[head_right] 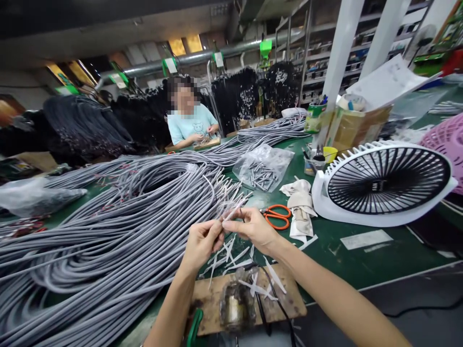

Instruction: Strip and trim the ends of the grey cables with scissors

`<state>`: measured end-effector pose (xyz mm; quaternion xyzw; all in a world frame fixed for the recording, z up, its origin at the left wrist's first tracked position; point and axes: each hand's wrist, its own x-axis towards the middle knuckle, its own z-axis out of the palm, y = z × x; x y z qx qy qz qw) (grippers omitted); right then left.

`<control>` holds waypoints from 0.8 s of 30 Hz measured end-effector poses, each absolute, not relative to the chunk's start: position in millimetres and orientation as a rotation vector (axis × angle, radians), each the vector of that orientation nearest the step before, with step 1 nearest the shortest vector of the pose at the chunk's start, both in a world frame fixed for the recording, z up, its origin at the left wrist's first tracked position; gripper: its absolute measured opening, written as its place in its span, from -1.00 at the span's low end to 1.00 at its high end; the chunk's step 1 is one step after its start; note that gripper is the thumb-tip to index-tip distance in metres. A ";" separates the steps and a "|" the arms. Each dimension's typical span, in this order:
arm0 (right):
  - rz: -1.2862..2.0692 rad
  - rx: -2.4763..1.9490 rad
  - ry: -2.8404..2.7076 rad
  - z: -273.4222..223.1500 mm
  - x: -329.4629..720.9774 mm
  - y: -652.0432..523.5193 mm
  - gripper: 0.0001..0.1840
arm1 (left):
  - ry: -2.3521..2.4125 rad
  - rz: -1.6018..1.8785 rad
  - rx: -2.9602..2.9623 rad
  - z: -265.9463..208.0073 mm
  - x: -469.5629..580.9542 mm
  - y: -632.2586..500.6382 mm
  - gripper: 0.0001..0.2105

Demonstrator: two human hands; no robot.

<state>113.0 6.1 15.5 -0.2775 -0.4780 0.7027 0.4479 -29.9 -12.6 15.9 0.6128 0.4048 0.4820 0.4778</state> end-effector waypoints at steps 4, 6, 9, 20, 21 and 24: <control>1.487 -0.824 -1.064 11.6 108.6 5.2 -0.76 | 0.991 1.192 1.376 15.2 -26.9 -12.8 -0.70; 1.226 -0.892 -1.090 7.9 105.5 4.0 -0.78 | 0.993 1.207 1.300 14.0 -24.5 -12.8 -0.74; 0.794 -0.954 -1.258 2.2 102.2 1.1 -0.85 | 0.980 1.237 1.180 11.8 -21.0 -12.8 -0.73; 1.124 -0.817 -1.296 -1.3 98.5 -7.2 -0.82 | 0.961 1.303 1.007 11.1 -16.9 -11.5 -0.71; 1.150 -0.821 -1.268 -1.9 99.0 -6.9 -0.81 | 0.960 1.315 0.983 10.7 -16.4 -10.6 -0.72; 1.179 -0.828 -1.230 -4.0 100.4 -6.3 -0.78 | 0.963 1.360 0.856 10.1 -15.8 -8.6 -0.75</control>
